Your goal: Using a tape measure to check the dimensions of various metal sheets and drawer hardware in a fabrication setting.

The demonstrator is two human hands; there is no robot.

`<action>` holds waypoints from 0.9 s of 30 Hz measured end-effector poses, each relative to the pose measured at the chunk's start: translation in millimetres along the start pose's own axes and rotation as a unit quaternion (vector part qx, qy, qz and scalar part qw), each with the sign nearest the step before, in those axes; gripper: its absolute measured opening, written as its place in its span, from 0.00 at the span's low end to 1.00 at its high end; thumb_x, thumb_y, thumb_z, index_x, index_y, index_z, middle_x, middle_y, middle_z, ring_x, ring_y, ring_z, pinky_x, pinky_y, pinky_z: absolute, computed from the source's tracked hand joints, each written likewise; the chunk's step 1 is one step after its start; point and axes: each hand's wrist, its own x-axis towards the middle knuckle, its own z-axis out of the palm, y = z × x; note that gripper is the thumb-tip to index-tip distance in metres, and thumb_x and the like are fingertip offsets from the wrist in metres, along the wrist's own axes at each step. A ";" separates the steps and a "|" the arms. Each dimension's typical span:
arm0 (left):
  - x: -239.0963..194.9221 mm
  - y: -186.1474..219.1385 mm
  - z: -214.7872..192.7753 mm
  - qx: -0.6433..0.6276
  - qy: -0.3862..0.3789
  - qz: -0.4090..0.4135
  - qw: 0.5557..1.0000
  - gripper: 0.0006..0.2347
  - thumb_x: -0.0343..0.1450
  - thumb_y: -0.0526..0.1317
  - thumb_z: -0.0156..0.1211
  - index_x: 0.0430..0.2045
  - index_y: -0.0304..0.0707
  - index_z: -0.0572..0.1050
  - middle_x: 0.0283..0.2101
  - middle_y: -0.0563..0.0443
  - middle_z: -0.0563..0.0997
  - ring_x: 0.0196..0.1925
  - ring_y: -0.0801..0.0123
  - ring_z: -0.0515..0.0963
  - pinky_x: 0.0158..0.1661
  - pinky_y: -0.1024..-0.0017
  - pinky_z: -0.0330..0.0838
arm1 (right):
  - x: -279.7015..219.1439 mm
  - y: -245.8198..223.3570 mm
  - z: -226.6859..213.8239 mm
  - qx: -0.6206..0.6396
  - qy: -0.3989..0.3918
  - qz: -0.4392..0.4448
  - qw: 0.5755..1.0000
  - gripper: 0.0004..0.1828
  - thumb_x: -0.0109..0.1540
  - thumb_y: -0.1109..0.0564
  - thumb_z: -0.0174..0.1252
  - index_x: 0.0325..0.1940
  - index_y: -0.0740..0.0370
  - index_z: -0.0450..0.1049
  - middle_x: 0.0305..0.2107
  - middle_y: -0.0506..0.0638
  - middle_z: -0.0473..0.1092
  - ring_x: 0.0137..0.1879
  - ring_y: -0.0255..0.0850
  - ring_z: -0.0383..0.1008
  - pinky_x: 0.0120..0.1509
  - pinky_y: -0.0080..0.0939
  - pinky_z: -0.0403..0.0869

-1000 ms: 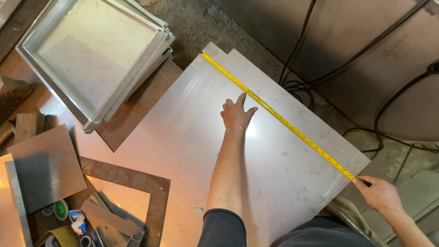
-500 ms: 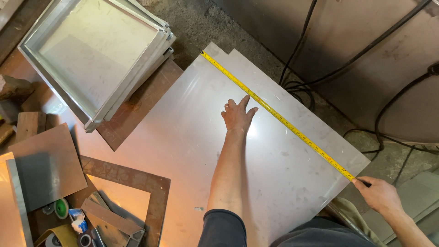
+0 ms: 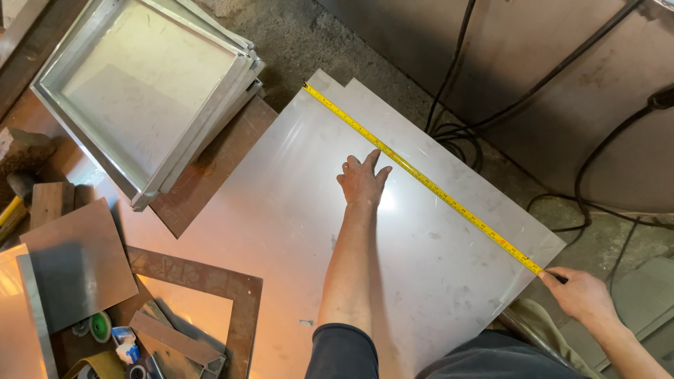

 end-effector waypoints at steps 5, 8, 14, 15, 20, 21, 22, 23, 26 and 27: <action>-2.2 3.4 -5.5 0.008 -0.007 -0.007 1.000 0.25 0.71 0.57 0.61 0.65 0.69 0.68 0.48 0.51 0.68 0.54 0.63 0.67 0.59 0.59 0.61 | 0.5 -0.2 2.2 0.026 0.004 0.008 1.000 0.26 0.62 0.33 0.57 0.55 0.45 0.84 0.36 0.57 0.81 0.45 0.55 0.83 0.53 0.51 0.79; -0.6 2.8 -4.5 0.012 -0.011 -0.008 1.000 0.24 0.72 0.56 0.60 0.65 0.68 0.67 0.49 0.51 0.68 0.54 0.63 0.67 0.59 0.59 0.61 | -0.9 -1.1 1.6 0.032 0.014 0.001 0.999 0.25 0.62 0.33 0.57 0.54 0.45 0.84 0.37 0.58 0.82 0.46 0.55 0.83 0.52 0.51 0.79; 0.1 2.5 -3.8 0.010 -0.013 -0.007 1.000 0.24 0.72 0.56 0.60 0.66 0.68 0.67 0.49 0.50 0.68 0.55 0.63 0.67 0.59 0.60 0.61 | -2.1 -3.0 -0.6 0.021 0.008 0.006 1.000 0.25 0.63 0.33 0.56 0.55 0.46 0.84 0.36 0.58 0.83 0.46 0.54 0.83 0.53 0.51 0.79; -0.2 2.7 -4.1 0.014 -0.015 -0.009 1.000 0.24 0.72 0.56 0.60 0.66 0.68 0.67 0.49 0.50 0.68 0.55 0.63 0.67 0.59 0.60 0.61 | -2.6 -3.3 -0.8 0.027 0.006 0.008 1.000 0.26 0.63 0.33 0.56 0.55 0.46 0.84 0.36 0.58 0.83 0.46 0.54 0.83 0.53 0.50 0.79; -4.0 4.2 -8.1 0.011 -0.013 -0.006 1.000 0.24 0.72 0.56 0.60 0.66 0.67 0.67 0.49 0.50 0.68 0.55 0.62 0.67 0.61 0.59 0.60 | 1.5 0.1 1.9 0.012 0.003 0.005 1.000 0.26 0.63 0.32 0.56 0.55 0.44 0.84 0.37 0.57 0.82 0.47 0.54 0.83 0.53 0.50 0.79; -4.3 4.2 -8.5 0.010 -0.011 -0.005 1.000 0.24 0.72 0.56 0.61 0.65 0.67 0.67 0.49 0.50 0.68 0.55 0.62 0.67 0.61 0.58 0.59 | 2.3 0.4 2.2 0.007 0.004 -0.001 1.000 0.26 0.63 0.32 0.55 0.55 0.44 0.84 0.38 0.57 0.82 0.47 0.55 0.82 0.53 0.50 0.79; -3.7 4.2 -7.9 0.010 -0.010 -0.005 1.000 0.24 0.72 0.56 0.61 0.65 0.67 0.67 0.49 0.50 0.68 0.55 0.62 0.67 0.61 0.58 0.59 | 1.7 -1.3 0.5 0.007 0.005 -0.001 1.000 0.26 0.63 0.32 0.55 0.55 0.44 0.84 0.38 0.57 0.82 0.47 0.55 0.82 0.53 0.50 0.79; -3.5 3.8 -6.8 0.006 -0.009 -0.005 1.000 0.25 0.72 0.56 0.60 0.66 0.67 0.67 0.49 0.50 0.68 0.55 0.62 0.67 0.61 0.59 0.60 | 0.4 -2.7 -0.6 0.003 -0.008 0.010 1.000 0.26 0.63 0.32 0.55 0.56 0.43 0.83 0.37 0.57 0.82 0.47 0.54 0.82 0.53 0.50 0.80; -3.0 1.8 -3.9 0.006 -0.006 -0.003 1.000 0.25 0.72 0.56 0.60 0.66 0.67 0.67 0.49 0.50 0.68 0.55 0.62 0.68 0.60 0.59 0.60 | -1.4 -3.7 -1.5 0.003 -0.014 0.019 1.000 0.26 0.64 0.32 0.55 0.57 0.43 0.83 0.37 0.58 0.82 0.47 0.54 0.82 0.53 0.51 0.80; -2.4 1.5 -3.2 0.008 -0.003 0.000 1.000 0.25 0.72 0.56 0.60 0.66 0.67 0.67 0.49 0.50 0.68 0.55 0.62 0.68 0.60 0.59 0.61 | -1.3 -3.7 -1.7 0.007 -0.006 0.015 1.000 0.26 0.63 0.32 0.55 0.56 0.43 0.83 0.38 0.59 0.83 0.47 0.56 0.83 0.54 0.52 0.79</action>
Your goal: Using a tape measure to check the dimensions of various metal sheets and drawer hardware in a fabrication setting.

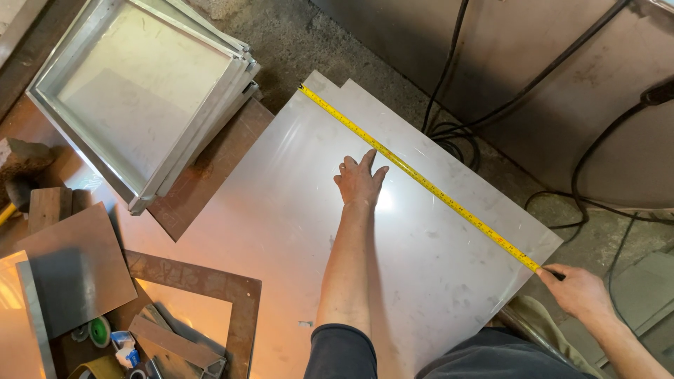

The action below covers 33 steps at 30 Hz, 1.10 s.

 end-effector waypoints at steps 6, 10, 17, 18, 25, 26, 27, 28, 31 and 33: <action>-2.7 5.5 -9.0 0.016 -0.020 -0.009 1.000 0.25 0.72 0.56 0.59 0.67 0.67 0.66 0.50 0.49 0.68 0.57 0.62 0.67 0.61 0.58 0.60 | -2.3 2.6 0.2 0.003 0.007 -0.004 1.000 0.27 0.63 0.32 0.55 0.57 0.45 0.83 0.38 0.60 0.83 0.48 0.58 0.82 0.55 0.52 0.79; 1.2 3.3 -5.2 0.009 -0.017 -0.011 1.000 0.24 0.73 0.55 0.58 0.66 0.67 0.67 0.52 0.48 0.68 0.58 0.61 0.67 0.63 0.57 0.59 | -5.0 22.5 1.9 0.027 0.039 -0.042 0.998 0.26 0.63 0.32 0.56 0.55 0.47 0.83 0.43 0.59 0.81 0.51 0.58 0.80 0.54 0.53 0.78; 4.2 0.3 -0.1 -0.018 0.010 -0.010 1.000 0.19 0.75 0.51 0.55 0.63 0.66 0.70 0.52 0.49 0.70 0.59 0.61 0.69 0.63 0.56 0.59 | -18.1 125.9 16.6 -0.034 0.017 0.013 0.999 0.24 0.65 0.34 0.55 0.54 0.47 0.85 0.36 0.52 0.81 0.38 0.47 0.82 0.44 0.45 0.79; 3.1 0.6 -0.6 -0.025 0.017 -0.011 0.999 0.19 0.75 0.50 0.55 0.62 0.66 0.71 0.52 0.49 0.71 0.59 0.61 0.69 0.63 0.56 0.59 | -20.0 149.8 24.1 -0.059 0.011 0.028 0.998 0.24 0.66 0.36 0.55 0.53 0.49 0.86 0.33 0.49 0.80 0.33 0.43 0.80 0.40 0.41 0.78; 19.3 -9.1 12.7 -0.020 0.030 -0.005 0.999 0.17 0.76 0.52 0.53 0.60 0.64 0.73 0.52 0.46 0.73 0.59 0.57 0.70 0.61 0.56 0.62 | 29.3 364.0 148.7 0.086 -0.047 0.054 0.994 0.24 0.71 0.42 0.52 0.55 0.62 0.83 0.21 0.64 0.74 0.23 0.51 0.73 0.29 0.51 0.73; 23.9 -12.4 16.7 -0.024 0.044 -0.003 0.999 0.17 0.75 0.53 0.52 0.59 0.65 0.74 0.52 0.45 0.74 0.59 0.55 0.71 0.59 0.54 0.63 | 25.2 367.5 150.6 0.080 -0.037 0.051 0.995 0.24 0.71 0.41 0.54 0.54 0.62 0.84 0.21 0.63 0.74 0.23 0.50 0.73 0.29 0.50 0.73; 28.5 -15.2 21.2 -0.027 0.058 -0.001 0.998 0.16 0.75 0.54 0.52 0.57 0.67 0.76 0.52 0.44 0.74 0.59 0.54 0.71 0.58 0.53 0.65 | 21.4 371.5 152.5 0.073 -0.027 0.047 0.996 0.24 0.70 0.41 0.55 0.53 0.61 0.84 0.21 0.61 0.73 0.23 0.50 0.74 0.29 0.49 0.73; 32.1 -19.8 20.9 -0.025 0.050 0.007 0.998 0.16 0.75 0.54 0.52 0.57 0.67 0.76 0.52 0.44 0.74 0.59 0.54 0.71 0.58 0.53 0.65 | 15.9 377.2 150.7 0.077 -0.026 0.059 0.995 0.24 0.70 0.41 0.55 0.53 0.61 0.84 0.21 0.61 0.73 0.23 0.50 0.74 0.29 0.49 0.73; 38.8 -24.7 31.7 -0.008 0.053 0.017 0.998 0.17 0.75 0.57 0.50 0.56 0.66 0.76 0.49 0.42 0.76 0.57 0.51 0.74 0.56 0.49 0.66 | -39.4 342.0 137.3 0.069 -0.003 0.095 0.993 0.24 0.68 0.40 0.57 0.50 0.61 0.86 0.22 0.58 0.73 0.24 0.49 0.75 0.30 0.48 0.73; 47.0 -29.5 35.5 -0.033 0.084 -0.003 0.996 0.18 0.74 0.60 0.51 0.54 0.66 0.79 0.48 0.42 0.77 0.55 0.51 0.77 0.54 0.50 0.70 | -90.2 232.6 6.6 -0.043 -0.036 0.177 0.983 0.32 0.65 0.30 0.57 0.57 0.56 0.84 0.33 0.56 0.79 0.40 0.48 0.81 0.47 0.48 0.81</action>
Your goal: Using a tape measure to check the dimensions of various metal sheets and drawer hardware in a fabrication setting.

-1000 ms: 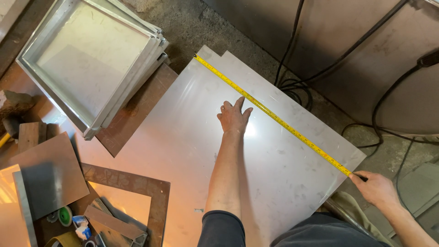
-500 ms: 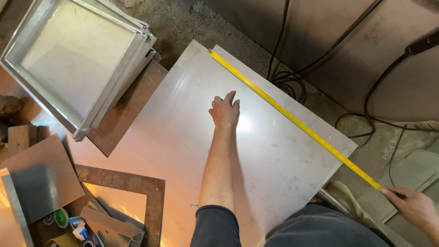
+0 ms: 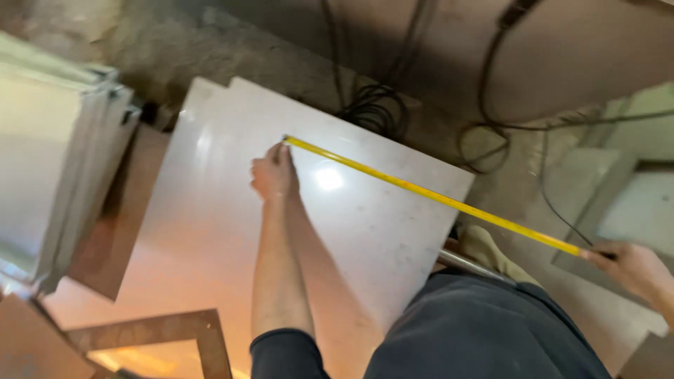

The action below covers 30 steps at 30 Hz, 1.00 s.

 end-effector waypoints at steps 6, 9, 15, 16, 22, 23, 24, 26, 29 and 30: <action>-1.5 1.9 -1.6 -0.005 0.038 -0.001 0.999 0.17 0.74 0.61 0.53 0.50 0.65 0.82 0.46 0.42 0.77 0.51 0.51 0.78 0.51 0.51 0.70 | 9.0 6.8 11.6 -0.052 0.060 -0.054 0.995 0.36 0.60 0.23 0.55 0.54 0.51 0.84 0.51 0.52 0.79 0.57 0.51 0.78 0.62 0.48 0.77; -2.1 1.7 -3.0 -0.027 0.032 -0.004 0.999 0.15 0.74 0.58 0.54 0.50 0.64 0.82 0.45 0.46 0.78 0.49 0.55 0.79 0.52 0.53 0.71 | -6.1 -1.3 -5.5 -0.034 0.031 -0.054 0.997 0.33 0.60 0.25 0.56 0.54 0.47 0.85 0.52 0.52 0.78 0.58 0.50 0.78 0.64 0.46 0.76; -4.6 5.8 -6.2 -0.027 0.034 -0.018 0.999 0.14 0.74 0.58 0.56 0.50 0.64 0.82 0.44 0.49 0.76 0.46 0.59 0.79 0.52 0.56 0.70 | -30.3 -26.6 -28.9 -0.046 -0.024 -0.011 0.999 0.33 0.62 0.25 0.54 0.57 0.45 0.84 0.48 0.52 0.81 0.53 0.46 0.83 0.60 0.44 0.80; -4.4 6.0 -5.4 -0.027 0.034 -0.018 0.999 0.14 0.74 0.58 0.56 0.50 0.64 0.82 0.44 0.49 0.76 0.46 0.59 0.79 0.52 0.56 0.70 | -22.6 -19.8 -19.7 -0.046 -0.024 -0.012 0.999 0.33 0.62 0.25 0.54 0.57 0.45 0.84 0.48 0.52 0.81 0.53 0.46 0.83 0.60 0.44 0.80; -0.4 7.0 5.3 -0.023 0.047 -0.047 0.998 0.15 0.73 0.60 0.56 0.49 0.66 0.82 0.44 0.52 0.75 0.48 0.62 0.76 0.52 0.56 0.65 | -10.8 -11.1 -5.7 -0.096 0.000 -0.061 0.994 0.32 0.61 0.24 0.50 0.56 0.40 0.84 0.52 0.46 0.78 0.54 0.43 0.81 0.60 0.42 0.80; 0.3 5.8 7.5 -0.015 0.053 -0.053 0.997 0.15 0.73 0.60 0.57 0.48 0.66 0.82 0.43 0.52 0.75 0.49 0.61 0.75 0.52 0.55 0.64 | -14.7 -14.6 -9.8 -0.082 -0.012 -0.039 0.996 0.33 0.62 0.24 0.51 0.57 0.42 0.84 0.49 0.49 0.80 0.52 0.44 0.82 0.59 0.42 0.80; 0.9 4.5 9.7 -0.006 0.060 -0.060 0.996 0.15 0.72 0.60 0.57 0.48 0.66 0.82 0.43 0.53 0.75 0.50 0.60 0.74 0.52 0.55 0.63 | -18.5 -18.2 -13.8 -0.069 -0.025 -0.018 0.997 0.35 0.62 0.23 0.52 0.58 0.45 0.83 0.46 0.51 0.82 0.51 0.45 0.83 0.59 0.43 0.81; 0.8 5.1 11.1 -0.010 0.065 -0.058 0.996 0.15 0.72 0.61 0.57 0.48 0.66 0.82 0.43 0.52 0.75 0.51 0.59 0.74 0.52 0.54 0.64 | -16.9 -16.4 -8.1 -0.075 -0.017 -0.021 0.997 0.34 0.62 0.24 0.52 0.57 0.44 0.84 0.47 0.50 0.81 0.52 0.45 0.83 0.59 0.43 0.80; -0.7 10.8 11.5 -0.001 0.072 -0.067 0.995 0.16 0.72 0.61 0.57 0.49 0.66 0.82 0.45 0.50 0.76 0.52 0.57 0.74 0.52 0.51 0.65 | -6.2 -3.1 8.9 -0.068 0.008 -0.019 0.997 0.34 0.62 0.25 0.54 0.57 0.49 0.83 0.43 0.52 0.82 0.49 0.46 0.83 0.55 0.45 0.80; -0.7 10.6 8.2 0.012 0.070 -0.077 0.994 0.16 0.73 0.61 0.56 0.50 0.66 0.81 0.46 0.47 0.76 0.53 0.55 0.74 0.52 0.50 0.65 | 0.5 -0.6 15.9 -0.055 0.022 -0.011 0.998 0.36 0.62 0.25 0.56 0.57 0.53 0.83 0.39 0.54 0.83 0.45 0.47 0.84 0.52 0.47 0.80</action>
